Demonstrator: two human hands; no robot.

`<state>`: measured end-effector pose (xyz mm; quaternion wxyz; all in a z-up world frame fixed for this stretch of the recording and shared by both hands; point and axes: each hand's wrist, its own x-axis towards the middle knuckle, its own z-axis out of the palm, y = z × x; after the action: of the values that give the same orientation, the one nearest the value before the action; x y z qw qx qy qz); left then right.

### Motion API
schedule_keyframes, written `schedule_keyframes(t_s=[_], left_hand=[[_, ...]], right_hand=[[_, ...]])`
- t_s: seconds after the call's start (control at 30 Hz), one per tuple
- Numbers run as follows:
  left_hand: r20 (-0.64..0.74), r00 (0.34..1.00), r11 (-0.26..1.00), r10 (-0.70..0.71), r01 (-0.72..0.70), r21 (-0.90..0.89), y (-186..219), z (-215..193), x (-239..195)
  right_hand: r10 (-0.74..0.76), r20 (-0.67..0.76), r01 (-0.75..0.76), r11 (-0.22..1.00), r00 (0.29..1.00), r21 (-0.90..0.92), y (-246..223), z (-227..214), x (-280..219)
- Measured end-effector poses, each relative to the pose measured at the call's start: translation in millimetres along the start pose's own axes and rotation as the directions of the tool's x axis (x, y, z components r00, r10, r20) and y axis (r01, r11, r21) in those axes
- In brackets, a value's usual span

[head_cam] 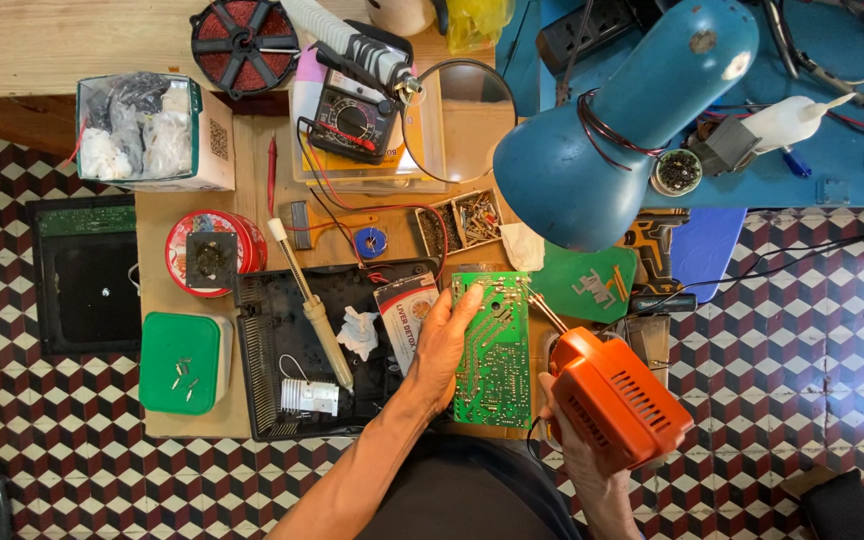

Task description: The person uses a heat gun to apply heat to a green circuit board, then inspects the board by turning it over and examining both sides. The person continues to apply heat to specific areas of the board while holding it with one hand.

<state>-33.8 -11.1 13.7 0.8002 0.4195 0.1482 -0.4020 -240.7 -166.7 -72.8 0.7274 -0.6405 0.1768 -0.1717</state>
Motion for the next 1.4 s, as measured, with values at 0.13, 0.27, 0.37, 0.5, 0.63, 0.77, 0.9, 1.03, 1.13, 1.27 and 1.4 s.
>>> schedule_keyframes(t_s=[0.13, 0.27, 0.37, 0.5, 0.63, 0.77, 0.9, 1.03, 1.13, 1.27, 1.4], left_hand=[[0.007, 1.0, 1.0, 0.017, -0.017, -0.008, -1, 2, -1], [-0.002, 0.999, 0.999, 0.051, -0.051, 0.01, 0, 3, -2], [-0.062, 0.994, 0.992, 0.089, -0.082, 0.097, -2, 5, -2], [-0.079, 0.991, 0.99, 0.107, -0.099, 0.102, -6, 7, -1], [-0.069, 0.993, 0.991, 0.098, -0.091, 0.094, -6, 5, 1], [-0.067, 0.992, 0.989, 0.109, -0.102, 0.102, -8, 4, 2], [-0.065, 0.988, 0.985, 0.139, -0.131, 0.113, -9, 6, 1], [-0.089, 0.986, 0.984, 0.143, -0.132, 0.118, -9, 9, -1], [-0.091, 0.984, 0.982, 0.153, -0.141, 0.125, -9, 11, -3], [-0.086, 0.985, 0.984, 0.15, -0.14, 0.111, -9, 12, -3], [-0.079, 0.984, 0.982, 0.161, -0.152, 0.115, -9, 13, -3]], right_hand=[[0.013, -0.107, -0.028, 0.989, 0.994, -0.142, -7, 11, -1], [-0.192, -0.072, 0.182, 0.976, 0.979, -0.123, -17, 21, 13], [0.117, -0.123, -0.099, 0.985, 0.986, 0.144, -22, 22, 18], [0.082, -0.11, -0.086, 0.996, 0.991, -0.03, -16, 21, 11], [0.106, -0.109, -0.122, 0.98, 0.988, -0.158, -1, 7, 5], [-0.296, 0.467, -0.161, 0.678, 0.833, 0.717, 46, -40, 39], [-0.309, 0.49, -0.212, 0.628, 0.815, 0.748, 96, -76, 19], [-0.304, 0.401, -0.078, 0.706, 0.864, 0.704, 105, -85, 8], [-0.355, 0.444, -0.077, 0.704, 0.822, 0.706, 78, -66, 22], [-0.144, 0.164, 0.216, 0.518, 0.976, -0.828, 11, -15, -14], [-0.105, 0.088, 0.136, 0.683, 0.991, -0.717, -15, 6, -9]])
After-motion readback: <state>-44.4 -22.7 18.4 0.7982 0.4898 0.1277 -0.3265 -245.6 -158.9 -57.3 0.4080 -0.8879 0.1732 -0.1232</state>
